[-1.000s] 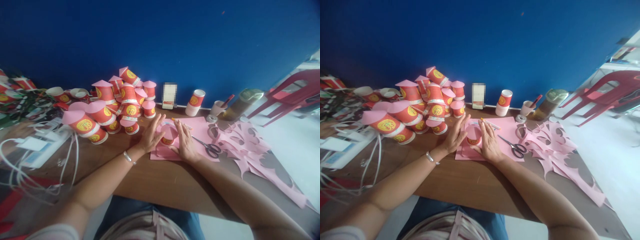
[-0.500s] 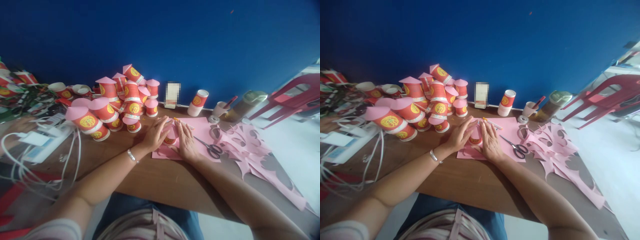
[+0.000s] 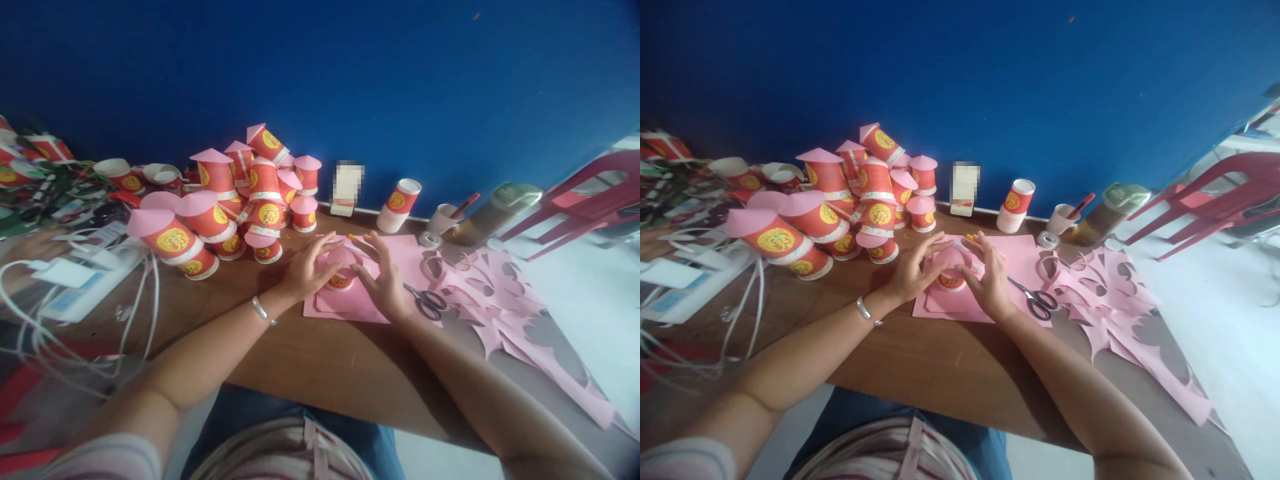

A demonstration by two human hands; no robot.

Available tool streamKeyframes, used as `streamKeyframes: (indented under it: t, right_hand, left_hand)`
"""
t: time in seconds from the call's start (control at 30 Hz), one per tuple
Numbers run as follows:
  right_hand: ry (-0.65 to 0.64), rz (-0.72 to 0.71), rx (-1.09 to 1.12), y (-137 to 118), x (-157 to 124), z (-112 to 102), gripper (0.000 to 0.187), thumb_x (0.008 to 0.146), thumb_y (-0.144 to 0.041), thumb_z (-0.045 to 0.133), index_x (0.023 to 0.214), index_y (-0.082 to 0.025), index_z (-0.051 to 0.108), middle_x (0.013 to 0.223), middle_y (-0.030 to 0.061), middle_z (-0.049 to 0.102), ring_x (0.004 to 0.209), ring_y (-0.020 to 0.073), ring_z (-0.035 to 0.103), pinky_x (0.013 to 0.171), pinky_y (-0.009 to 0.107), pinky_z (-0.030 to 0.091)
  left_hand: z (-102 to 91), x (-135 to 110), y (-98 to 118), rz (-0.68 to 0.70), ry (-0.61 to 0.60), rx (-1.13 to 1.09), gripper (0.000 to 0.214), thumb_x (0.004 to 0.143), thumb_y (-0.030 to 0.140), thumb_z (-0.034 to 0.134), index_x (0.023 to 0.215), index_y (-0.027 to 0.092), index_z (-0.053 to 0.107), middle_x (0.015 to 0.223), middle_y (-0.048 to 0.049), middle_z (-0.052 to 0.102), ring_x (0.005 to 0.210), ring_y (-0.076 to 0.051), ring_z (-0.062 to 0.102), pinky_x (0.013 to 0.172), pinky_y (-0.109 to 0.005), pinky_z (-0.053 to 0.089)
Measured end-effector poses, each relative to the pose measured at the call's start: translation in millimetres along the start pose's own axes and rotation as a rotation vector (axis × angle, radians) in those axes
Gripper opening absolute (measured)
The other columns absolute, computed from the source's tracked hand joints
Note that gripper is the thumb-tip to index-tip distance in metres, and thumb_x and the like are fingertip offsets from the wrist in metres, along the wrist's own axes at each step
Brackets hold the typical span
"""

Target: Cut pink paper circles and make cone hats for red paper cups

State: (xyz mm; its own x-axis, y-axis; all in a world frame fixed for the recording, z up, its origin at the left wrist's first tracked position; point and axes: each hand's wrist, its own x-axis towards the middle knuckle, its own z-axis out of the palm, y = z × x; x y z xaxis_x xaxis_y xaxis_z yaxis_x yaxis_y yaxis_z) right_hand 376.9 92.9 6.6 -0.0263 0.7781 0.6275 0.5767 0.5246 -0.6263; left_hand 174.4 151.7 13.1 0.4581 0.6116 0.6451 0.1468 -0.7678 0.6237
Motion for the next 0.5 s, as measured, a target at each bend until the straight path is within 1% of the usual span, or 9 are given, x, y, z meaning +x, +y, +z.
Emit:
streamKeyframes:
  t: [0.1, 0.2, 0.3, 0.5]
  right_hand:
    - [-0.020, 0.015, 0.017, -0.1, 0.5, 1.9, 0.070, 0.099, -0.041, 0.066, 0.158, -0.025, 0.031, 0.142, 0.0183, 0.065, 0.130, 0.0326, 0.066, 0.111, 0.060, 0.051]
    - [-0.041, 0.008, -0.027, -1.0, 0.0, 1.7, 0.071, 0.099, -0.041, 0.068, 0.158, -0.023, 0.033, 0.137, 0.0177, 0.069, 0.134, 0.0336, 0.063, 0.112, 0.061, 0.050]
    - [-0.039, -0.035, -0.086, -1.4, 0.1, 1.1, 0.073, 0.099, -0.041, 0.068, 0.159, -0.022, 0.032, 0.133, 0.0170, 0.072, 0.137, 0.0337, 0.060, 0.113, 0.062, 0.049]
    - [-0.031, -0.078, -0.146, 2.2, 0.7, 0.5, 0.076, 0.098, -0.039, 0.069, 0.161, -0.023, 0.028, 0.133, 0.0167, 0.072, 0.136, 0.0341, 0.061, 0.111, 0.062, 0.049]
  left_hand:
    - [1.1, -0.4, -1.2, 0.017, -0.014, 0.011, 0.065, 0.095, 0.035, 0.071, 0.151, 0.024, 0.041, 0.132, -0.0132, 0.072, 0.137, -0.029, 0.060, 0.120, -0.056, 0.043]
    - [1.3, -0.9, -2.9, 0.010, -0.023, 0.000, 0.063, 0.094, 0.033, 0.072, 0.150, 0.024, 0.043, 0.130, -0.0125, 0.073, 0.135, -0.029, 0.062, 0.121, -0.057, 0.043]
    - [-0.9, -0.4, -3.1, 0.006, -0.039, -0.011, 0.061, 0.093, 0.034, 0.072, 0.147, 0.023, 0.046, 0.128, -0.0125, 0.074, 0.135, -0.029, 0.062, 0.121, -0.057, 0.043]
    - [-6.5, 2.3, 0.8, -0.036, -0.061, -0.012, 0.058, 0.093, 0.038, 0.074, 0.144, 0.023, 0.050, 0.128, -0.0125, 0.074, 0.134, -0.030, 0.063, 0.120, -0.055, 0.044]
